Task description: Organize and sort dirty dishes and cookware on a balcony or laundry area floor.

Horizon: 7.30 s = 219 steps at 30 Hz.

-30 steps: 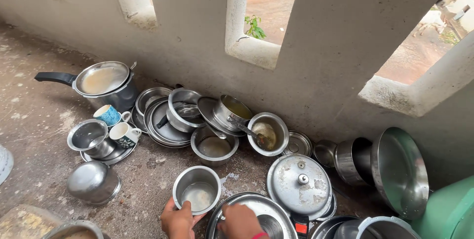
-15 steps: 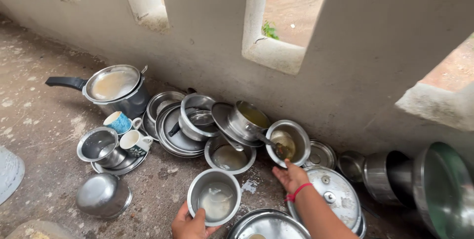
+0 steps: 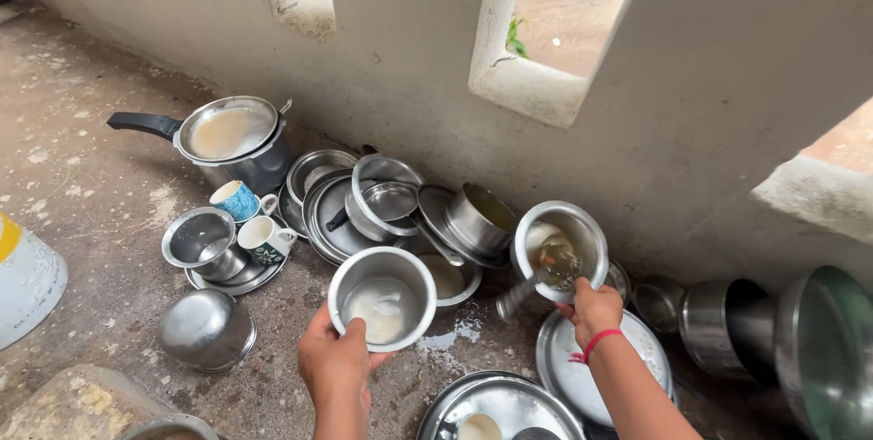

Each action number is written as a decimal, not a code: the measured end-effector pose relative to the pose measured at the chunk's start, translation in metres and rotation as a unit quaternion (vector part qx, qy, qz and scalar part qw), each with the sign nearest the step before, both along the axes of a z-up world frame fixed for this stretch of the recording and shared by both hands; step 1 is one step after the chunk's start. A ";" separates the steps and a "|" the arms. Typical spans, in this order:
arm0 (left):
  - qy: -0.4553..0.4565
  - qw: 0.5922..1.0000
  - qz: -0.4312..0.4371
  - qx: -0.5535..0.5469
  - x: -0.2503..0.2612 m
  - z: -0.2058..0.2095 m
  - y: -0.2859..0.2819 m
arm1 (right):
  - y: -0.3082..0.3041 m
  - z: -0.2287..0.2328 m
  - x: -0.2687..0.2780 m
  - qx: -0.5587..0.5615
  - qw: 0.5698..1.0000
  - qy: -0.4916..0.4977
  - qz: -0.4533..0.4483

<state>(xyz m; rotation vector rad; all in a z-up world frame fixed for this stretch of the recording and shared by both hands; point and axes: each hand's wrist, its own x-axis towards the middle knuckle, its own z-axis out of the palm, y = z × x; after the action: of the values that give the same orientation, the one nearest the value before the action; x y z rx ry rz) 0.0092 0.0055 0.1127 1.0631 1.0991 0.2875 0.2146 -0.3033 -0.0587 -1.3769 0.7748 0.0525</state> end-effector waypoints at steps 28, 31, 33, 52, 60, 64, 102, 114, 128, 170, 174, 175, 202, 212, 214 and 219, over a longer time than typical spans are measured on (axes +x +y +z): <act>0.188 0.755 -0.594 0.203 0.005 0.068 0.179 | 0.222 0.005 -0.192 -0.167 0.881 0.064 0.438; 0.253 0.691 -0.629 0.251 0.009 0.084 0.154 | 0.218 -0.014 -0.191 -0.148 0.885 0.082 0.434; 0.276 0.678 -0.613 0.296 0.007 0.082 0.140 | 0.214 -0.029 -0.188 -0.145 0.886 0.088 0.432; 0.188 0.416 -0.581 0.674 -0.018 0.001 0.063 | 0.247 -0.043 -0.174 0.179 0.881 0.124 0.420; 0.255 0.020 -0.652 0.714 -0.045 0.065 0.033 | 0.261 0.081 -0.205 0.109 0.860 0.105 0.487; 0.208 -0.081 -0.587 0.778 -0.039 0.062 0.040 | 0.266 0.045 -0.197 0.090 0.872 0.106 0.469; 0.307 0.542 -0.634 0.458 -0.062 -0.155 0.032 | 0.082 0.016 -0.114 -0.041 0.988 0.086 0.119; 0.296 0.888 -0.351 0.040 -0.016 -0.206 0.082 | 0.215 0.040 -0.233 -0.222 0.774 0.102 0.584; 0.396 0.817 -0.374 0.186 -0.021 -0.153 0.064 | 0.200 0.071 -0.268 -0.563 0.510 -0.090 0.644; 0.118 0.829 -0.492 0.239 0.055 -0.212 -0.027 | 0.135 0.096 -0.201 -0.520 0.543 -0.308 0.583; 0.104 0.876 -0.446 0.152 0.060 -0.147 -0.017 | 0.131 0.126 -0.146 -0.480 0.738 -0.248 0.404; 0.089 0.885 -0.441 0.120 0.076 -0.176 -0.012 | 0.125 0.114 -0.121 -0.485 0.788 -0.206 0.319; 0.027 0.954 -0.298 0.014 0.102 -0.094 0.100 | 0.129 0.158 -0.033 -0.531 0.775 -0.183 0.290; 0.037 0.978 -0.201 0.028 0.100 -0.094 0.187 | 0.146 0.222 -0.120 -0.411 0.778 -0.240 0.411; 0.043 0.981 -0.188 0.034 0.096 -0.086 0.190 | 0.154 0.233 -0.125 -0.433 0.764 -0.218 0.426; 0.045 0.981 -0.186 0.027 0.104 -0.093 0.182 | 0.162 0.215 -0.131 -0.489 0.699 -0.289 0.435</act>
<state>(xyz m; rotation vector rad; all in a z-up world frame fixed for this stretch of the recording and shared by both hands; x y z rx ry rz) 0.1133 0.1875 0.0201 1.3158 0.9520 -0.0297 0.0832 -0.1409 0.1559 -2.5064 -0.5840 -0.0711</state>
